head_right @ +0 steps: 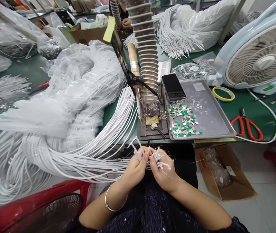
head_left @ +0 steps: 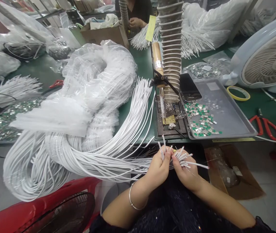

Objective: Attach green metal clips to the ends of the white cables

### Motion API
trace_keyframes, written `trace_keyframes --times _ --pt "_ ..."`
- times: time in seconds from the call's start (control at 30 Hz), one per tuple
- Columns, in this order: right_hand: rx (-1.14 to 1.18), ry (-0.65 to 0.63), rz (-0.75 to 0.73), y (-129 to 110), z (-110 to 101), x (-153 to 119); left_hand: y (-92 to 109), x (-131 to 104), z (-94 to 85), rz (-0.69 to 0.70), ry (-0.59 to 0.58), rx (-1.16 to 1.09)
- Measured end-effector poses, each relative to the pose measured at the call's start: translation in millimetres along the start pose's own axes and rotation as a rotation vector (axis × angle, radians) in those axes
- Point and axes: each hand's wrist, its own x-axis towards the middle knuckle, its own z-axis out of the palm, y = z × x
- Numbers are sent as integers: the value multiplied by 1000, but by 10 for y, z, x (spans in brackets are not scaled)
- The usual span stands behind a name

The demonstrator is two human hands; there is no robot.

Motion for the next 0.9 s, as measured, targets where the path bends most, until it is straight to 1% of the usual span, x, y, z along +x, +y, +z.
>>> trace_keyframes --times 0.07,0.1,0.13,0.2,0.27,0.43,0.57,0.67,0.73,0.9 --pt "2 -4 18 -7 5 6 -4 -1 7 -4 50 54" --pt "1 -8 30 -7 6 6 -13 3 11 -22 85 40" --pt "-2 -14 41 -5 6 3 -25 10 15 -51 123 -18" --pt "-16 -21 57 2 -1 -6 -52 32 21 -118 193 -212" --pt "-42 -28 55 10 -12 -14 -68 60 24 -167 227 -397" --pt "-41 -85 38 4 -15 -23 3 108 17 -228 219 -601" --pt "2 -157 28 -8 37 -40 74 103 17 -259 217 -700" --pt "-7 -164 -10 14 80 -72 76 85 23 -284 217 -742" --pt "-40 -160 -10 41 100 -96 63 70 31 -291 218 -760" --pt "-102 -174 11 74 117 -126 19 25 66 -232 198 -725"
